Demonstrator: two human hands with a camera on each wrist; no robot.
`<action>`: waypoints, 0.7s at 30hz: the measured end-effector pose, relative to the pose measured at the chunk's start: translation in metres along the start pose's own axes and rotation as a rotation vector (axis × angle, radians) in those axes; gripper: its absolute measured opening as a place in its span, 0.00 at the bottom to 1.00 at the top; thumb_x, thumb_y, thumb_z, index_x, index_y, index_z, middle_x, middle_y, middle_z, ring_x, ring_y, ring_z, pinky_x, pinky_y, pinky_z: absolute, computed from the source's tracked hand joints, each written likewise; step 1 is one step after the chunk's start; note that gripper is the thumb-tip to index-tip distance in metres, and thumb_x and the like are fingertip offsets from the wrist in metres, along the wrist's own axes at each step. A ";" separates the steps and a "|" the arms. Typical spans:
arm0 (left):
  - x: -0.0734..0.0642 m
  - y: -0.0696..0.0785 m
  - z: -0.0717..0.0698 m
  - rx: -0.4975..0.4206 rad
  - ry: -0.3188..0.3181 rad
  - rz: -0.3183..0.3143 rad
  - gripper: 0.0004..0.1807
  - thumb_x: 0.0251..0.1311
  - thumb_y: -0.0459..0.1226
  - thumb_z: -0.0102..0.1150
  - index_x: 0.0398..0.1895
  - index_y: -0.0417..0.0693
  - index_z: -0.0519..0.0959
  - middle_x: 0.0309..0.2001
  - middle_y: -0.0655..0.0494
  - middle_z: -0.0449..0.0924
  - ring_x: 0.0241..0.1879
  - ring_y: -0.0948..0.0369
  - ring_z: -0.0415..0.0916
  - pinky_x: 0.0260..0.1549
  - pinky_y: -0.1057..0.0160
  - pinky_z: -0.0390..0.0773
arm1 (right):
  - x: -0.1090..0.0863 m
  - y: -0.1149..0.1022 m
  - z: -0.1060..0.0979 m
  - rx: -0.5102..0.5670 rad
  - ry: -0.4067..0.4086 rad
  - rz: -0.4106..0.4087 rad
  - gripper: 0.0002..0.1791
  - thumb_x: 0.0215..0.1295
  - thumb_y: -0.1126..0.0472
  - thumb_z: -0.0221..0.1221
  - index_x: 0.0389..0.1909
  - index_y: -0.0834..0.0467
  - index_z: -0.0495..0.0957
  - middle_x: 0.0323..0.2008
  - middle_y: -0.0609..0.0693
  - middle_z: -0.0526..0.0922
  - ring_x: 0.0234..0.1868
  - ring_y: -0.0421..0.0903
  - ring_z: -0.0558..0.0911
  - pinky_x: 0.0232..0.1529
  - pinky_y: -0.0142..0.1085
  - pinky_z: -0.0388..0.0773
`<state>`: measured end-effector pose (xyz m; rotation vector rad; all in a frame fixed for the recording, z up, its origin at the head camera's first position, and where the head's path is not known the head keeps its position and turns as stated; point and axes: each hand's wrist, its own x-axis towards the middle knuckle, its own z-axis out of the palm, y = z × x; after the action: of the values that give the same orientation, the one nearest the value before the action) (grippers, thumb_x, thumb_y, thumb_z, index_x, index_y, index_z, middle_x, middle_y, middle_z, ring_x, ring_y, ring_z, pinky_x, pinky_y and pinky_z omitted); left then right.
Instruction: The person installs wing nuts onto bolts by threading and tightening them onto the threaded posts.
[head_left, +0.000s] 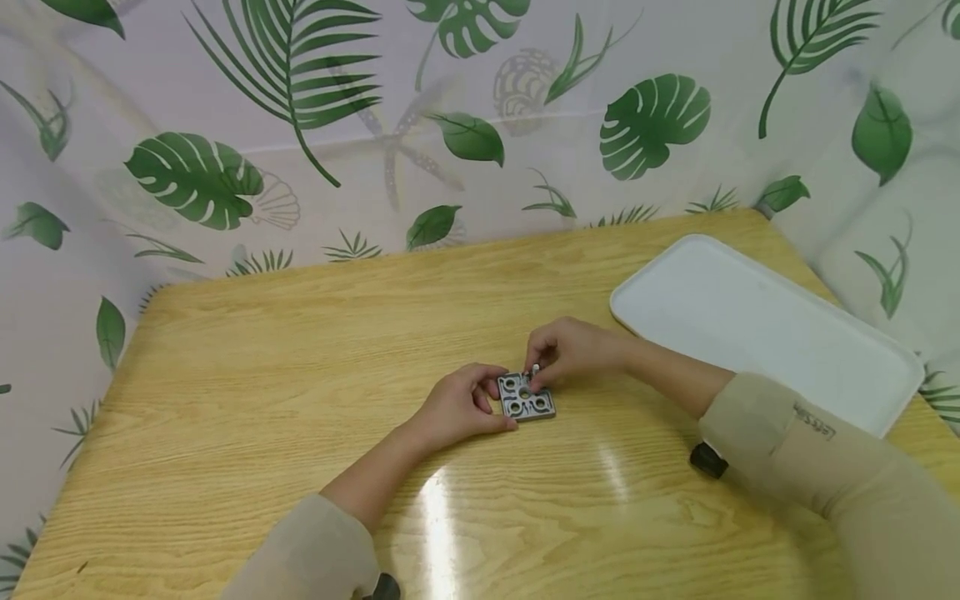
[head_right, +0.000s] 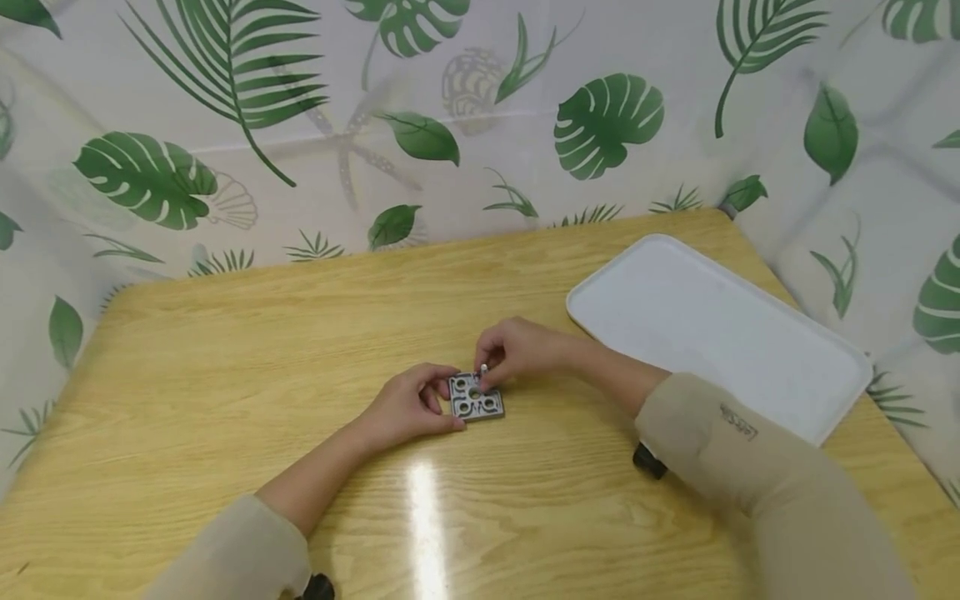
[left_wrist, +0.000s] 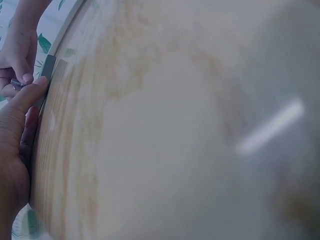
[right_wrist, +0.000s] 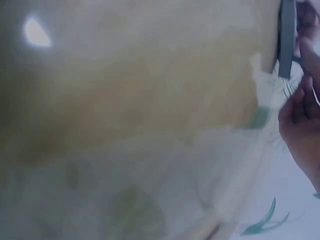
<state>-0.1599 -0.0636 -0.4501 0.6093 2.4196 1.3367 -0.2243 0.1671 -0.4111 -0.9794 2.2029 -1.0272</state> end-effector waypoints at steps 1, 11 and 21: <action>0.000 0.000 0.000 -0.001 -0.001 0.000 0.36 0.44 0.43 0.75 0.59 0.44 0.73 0.37 0.58 0.74 0.29 0.64 0.73 0.29 0.69 0.75 | -0.001 -0.001 0.003 -0.018 0.038 0.023 0.08 0.51 0.61 0.70 0.28 0.59 0.82 0.27 0.45 0.80 0.28 0.36 0.76 0.29 0.27 0.74; 0.001 -0.001 0.001 0.006 0.015 0.021 0.35 0.42 0.41 0.76 0.58 0.45 0.74 0.36 0.58 0.75 0.28 0.65 0.74 0.29 0.69 0.76 | -0.012 -0.020 0.043 -0.169 0.451 0.250 0.13 0.51 0.56 0.70 0.21 0.57 0.77 0.17 0.45 0.75 0.19 0.37 0.69 0.21 0.29 0.64; 0.000 -0.002 0.002 0.015 0.013 0.013 0.36 0.42 0.42 0.76 0.58 0.45 0.74 0.36 0.59 0.74 0.29 0.65 0.73 0.30 0.69 0.75 | -0.017 -0.016 0.018 -0.224 0.146 0.064 0.31 0.49 0.57 0.71 0.55 0.62 0.73 0.40 0.50 0.77 0.35 0.44 0.73 0.36 0.34 0.72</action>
<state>-0.1595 -0.0632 -0.4526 0.6229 2.4418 1.3334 -0.1952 0.1651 -0.4062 -0.9477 2.4949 -0.8614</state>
